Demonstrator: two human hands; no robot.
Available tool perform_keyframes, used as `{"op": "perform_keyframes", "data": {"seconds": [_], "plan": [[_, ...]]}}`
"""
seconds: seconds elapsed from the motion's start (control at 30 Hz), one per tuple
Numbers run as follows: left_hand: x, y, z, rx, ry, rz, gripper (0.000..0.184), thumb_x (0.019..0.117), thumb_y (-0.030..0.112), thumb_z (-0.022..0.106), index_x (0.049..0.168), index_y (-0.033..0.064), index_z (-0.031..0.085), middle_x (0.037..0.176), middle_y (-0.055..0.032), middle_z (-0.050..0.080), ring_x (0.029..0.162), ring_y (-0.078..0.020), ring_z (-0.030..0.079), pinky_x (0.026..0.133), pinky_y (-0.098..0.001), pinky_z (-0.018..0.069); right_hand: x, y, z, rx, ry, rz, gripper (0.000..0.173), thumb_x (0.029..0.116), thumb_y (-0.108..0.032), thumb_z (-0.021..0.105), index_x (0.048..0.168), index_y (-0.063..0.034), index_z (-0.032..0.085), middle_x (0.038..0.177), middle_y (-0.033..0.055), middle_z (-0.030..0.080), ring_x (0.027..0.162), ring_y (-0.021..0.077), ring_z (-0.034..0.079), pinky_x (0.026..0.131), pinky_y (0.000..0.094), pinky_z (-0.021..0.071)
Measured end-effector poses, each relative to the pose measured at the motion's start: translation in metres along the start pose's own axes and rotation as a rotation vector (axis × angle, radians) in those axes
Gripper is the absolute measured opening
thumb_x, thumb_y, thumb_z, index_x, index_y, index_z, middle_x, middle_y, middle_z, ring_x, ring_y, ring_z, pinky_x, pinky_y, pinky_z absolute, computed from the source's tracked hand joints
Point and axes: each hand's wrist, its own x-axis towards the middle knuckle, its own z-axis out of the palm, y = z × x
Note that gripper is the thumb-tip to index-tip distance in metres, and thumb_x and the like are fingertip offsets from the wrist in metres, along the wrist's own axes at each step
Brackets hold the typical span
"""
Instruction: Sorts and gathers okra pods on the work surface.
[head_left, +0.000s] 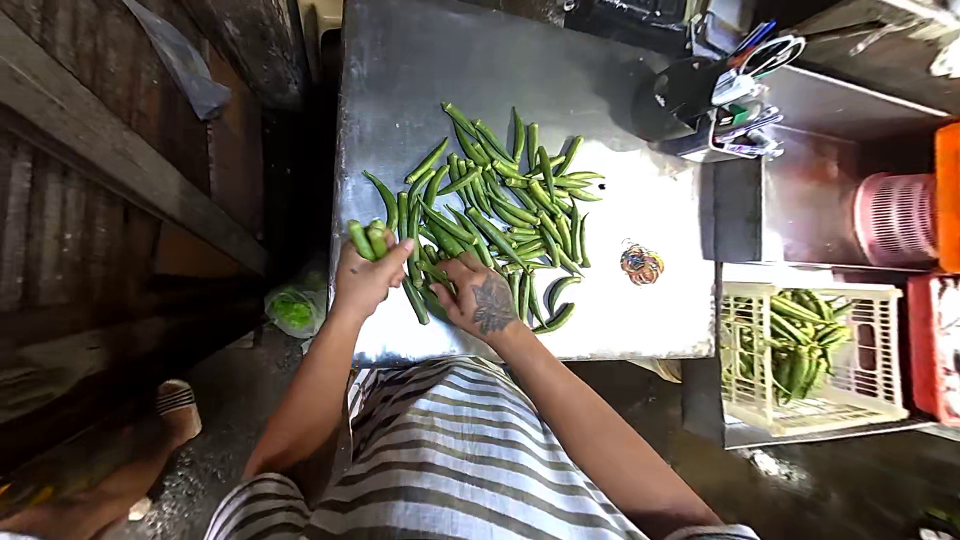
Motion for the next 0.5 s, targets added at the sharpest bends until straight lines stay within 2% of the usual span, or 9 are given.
{"op": "perform_keyframes", "data": {"seconds": [0.07, 0.1, 0.17, 0.2, 0.23, 0.27, 0.3, 0.4, 0.5], "plan": [[0.000, 0.004, -0.012, -0.081, 0.089, 0.043, 0.017, 0.0960, 0.021, 0.072, 0.088, 0.0148, 0.057, 0.058, 0.0015, 0.052, 0.046, -0.0121, 0.052, 0.049, -0.0292, 0.0513, 0.000, -0.007, 0.008, -0.064, 0.022, -0.095, 0.026, 0.0961, -0.034, 0.065, 0.106, -0.0125, 0.075, 0.099, 0.0105, 0.070, 0.082, 0.0270, 0.071, 0.066, 0.0458, 0.0602], [-0.001, 0.004, -0.016, -0.121, 0.124, 0.053, 0.017, 0.0969, 0.019, 0.071, 0.088, 0.0143, 0.057, 0.059, 0.0007, 0.052, 0.047, -0.0130, 0.053, 0.050, -0.0300, 0.0522, -0.002, -0.009, 0.012, -0.078, 0.023, -0.141, 0.027, 0.0973, -0.036, 0.063, 0.099, -0.0117, 0.075, 0.093, 0.0097, 0.069, 0.080, 0.0266, 0.071, 0.064, 0.0455, 0.0600], [-0.004, 0.003, -0.020, -0.173, 0.182, 0.050, 0.016, 0.0980, 0.017, 0.069, 0.088, 0.0137, 0.057, 0.059, 0.0006, 0.052, 0.048, -0.0134, 0.055, 0.051, -0.0309, 0.0544, -0.009, -0.020, 0.015, -0.118, -0.111, -0.141, 0.044, 0.1001, -0.046, 0.055, 0.086, -0.0084, 0.074, 0.087, 0.0113, 0.072, 0.080, 0.0301, 0.072, 0.065, 0.0512, 0.0590], [-0.006, 0.001, -0.021, -0.185, 0.201, 0.036, 0.015, 0.0983, 0.017, 0.069, 0.089, 0.0134, 0.058, 0.059, 0.0006, 0.053, 0.048, -0.0137, 0.055, 0.051, -0.0315, 0.0551, -0.011, -0.028, 0.012, -0.164, -0.268, -0.079, 0.053, 0.1004, -0.053, 0.051, 0.089, -0.0063, 0.073, 0.092, 0.0144, 0.073, 0.087, 0.0340, 0.073, 0.070, 0.0558, 0.0578], [-0.007, -0.001, -0.020, -0.190, 0.211, 0.023, 0.015, 0.0985, 0.017, 0.069, 0.090, 0.0131, 0.058, 0.060, 0.0004, 0.053, 0.049, -0.0140, 0.055, 0.052, -0.0320, 0.0556, -0.010, -0.038, 0.008, -0.215, -0.452, 0.007, 0.057, 0.1002, -0.056, 0.048, 0.098, -0.0045, 0.072, 0.101, 0.0179, 0.073, 0.096, 0.0379, 0.072, 0.076, 0.0595, 0.0563], [-0.007, -0.004, -0.019, -0.195, 0.216, 0.015, 0.014, 0.0983, 0.016, 0.069, 0.090, 0.0127, 0.057, 0.060, 0.0002, 0.053, 0.049, -0.0142, 0.056, 0.052, -0.0324, 0.0559, -0.006, -0.045, 0.005, -0.243, -0.600, 0.093, 0.057, 0.1002, -0.057, 0.049, 0.106, -0.0037, 0.070, 0.108, 0.0201, 0.072, 0.104, 0.0400, 0.070, 0.082, 0.0613, 0.0547], [-0.007, -0.006, -0.016, -0.200, 0.213, 0.010, 0.015, 0.0981, 0.015, 0.069, 0.090, 0.0125, 0.057, 0.060, 0.0000, 0.053, 0.049, -0.0143, 0.056, 0.052, -0.0329, 0.0565, -0.004, -0.047, 0.004, -0.249, -0.667, 0.152, 0.055, 0.0998, -0.055, 0.050, 0.109, -0.0041, 0.069, 0.111, 0.0204, 0.071, 0.107, 0.0400, 0.069, 0.084, 0.0614, 0.0540], [-0.008, -0.007, -0.010, -0.160, 0.168, 0.015, 0.015, 0.0970, 0.015, 0.071, 0.090, 0.0114, 0.058, 0.061, -0.0016, 0.057, 0.049, -0.0159, 0.059, 0.053, -0.0346, 0.0582, -0.009, -0.037, 0.002, -0.192, -0.619, 0.207, 0.044, 0.0955, -0.047, 0.053, 0.106, -0.0076, 0.070, 0.107, 0.0182, 0.073, 0.105, 0.0378, 0.070, 0.082, 0.0611, 0.0544], [-0.010, -0.003, -0.010, 0.024, 0.007, 0.032, 0.012, 0.0961, 0.016, 0.072, 0.093, 0.0099, 0.062, 0.070, -0.0043, 0.064, 0.056, -0.0171, 0.064, 0.058, -0.0353, 0.0605, -0.019, -0.017, -0.008, -0.086, -0.355, 0.131, 0.036, 0.0937, -0.044, 0.057, 0.098, -0.0119, 0.073, 0.098, 0.0122, 0.073, 0.093, 0.0323, 0.072, 0.074, 0.0565, 0.0568]]}}
